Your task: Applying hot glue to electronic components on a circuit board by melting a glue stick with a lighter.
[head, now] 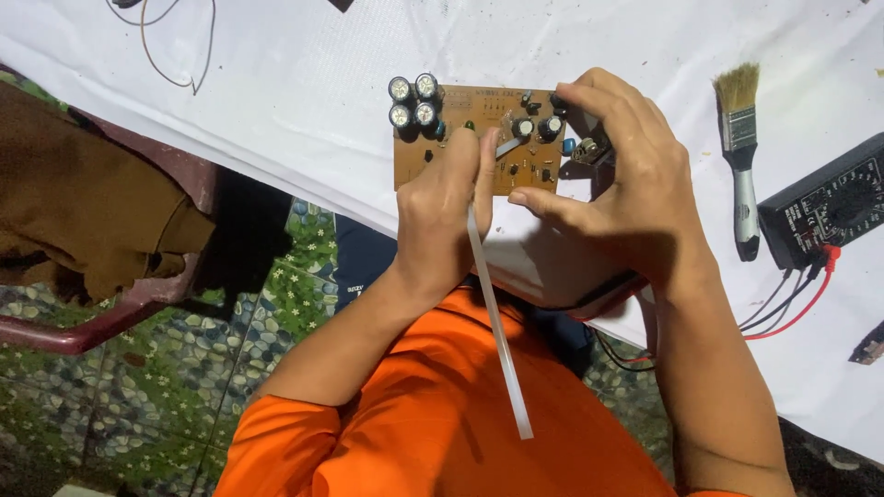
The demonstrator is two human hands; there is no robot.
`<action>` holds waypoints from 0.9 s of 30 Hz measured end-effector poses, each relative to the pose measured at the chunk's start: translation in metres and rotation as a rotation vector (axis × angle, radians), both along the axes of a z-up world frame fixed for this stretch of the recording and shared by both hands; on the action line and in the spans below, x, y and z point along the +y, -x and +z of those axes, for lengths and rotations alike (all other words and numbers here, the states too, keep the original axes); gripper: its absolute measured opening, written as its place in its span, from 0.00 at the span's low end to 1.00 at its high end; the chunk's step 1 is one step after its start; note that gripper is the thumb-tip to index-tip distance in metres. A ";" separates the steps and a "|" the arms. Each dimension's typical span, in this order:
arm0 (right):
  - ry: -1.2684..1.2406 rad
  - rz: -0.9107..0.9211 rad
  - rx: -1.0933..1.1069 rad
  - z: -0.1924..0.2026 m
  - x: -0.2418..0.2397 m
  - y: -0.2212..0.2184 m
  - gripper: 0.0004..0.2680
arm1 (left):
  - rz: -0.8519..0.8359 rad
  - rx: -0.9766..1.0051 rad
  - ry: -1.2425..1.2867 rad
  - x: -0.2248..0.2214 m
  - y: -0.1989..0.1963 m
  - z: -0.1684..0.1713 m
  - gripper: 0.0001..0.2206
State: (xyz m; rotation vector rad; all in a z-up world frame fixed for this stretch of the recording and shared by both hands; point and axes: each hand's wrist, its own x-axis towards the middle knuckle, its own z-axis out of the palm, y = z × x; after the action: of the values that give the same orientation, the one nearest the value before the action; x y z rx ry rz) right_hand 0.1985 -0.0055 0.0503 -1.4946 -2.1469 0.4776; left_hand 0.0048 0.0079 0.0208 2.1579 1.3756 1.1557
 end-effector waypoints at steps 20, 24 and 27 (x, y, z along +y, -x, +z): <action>0.024 0.047 0.021 0.004 0.006 -0.003 0.35 | 0.004 -0.016 0.019 -0.001 0.001 0.003 0.14; 0.069 0.033 0.033 0.010 0.007 -0.002 0.38 | 0.011 -0.037 0.010 -0.001 0.000 0.004 0.14; 0.173 0.012 0.036 0.016 0.012 -0.003 0.34 | 0.011 -0.056 0.022 -0.001 0.000 0.006 0.14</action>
State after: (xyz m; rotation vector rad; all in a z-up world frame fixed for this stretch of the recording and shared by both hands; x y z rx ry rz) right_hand 0.2012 0.0068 0.0665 -1.5524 -2.1335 0.7046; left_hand 0.0051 0.0070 0.0269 2.0890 1.3717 1.1903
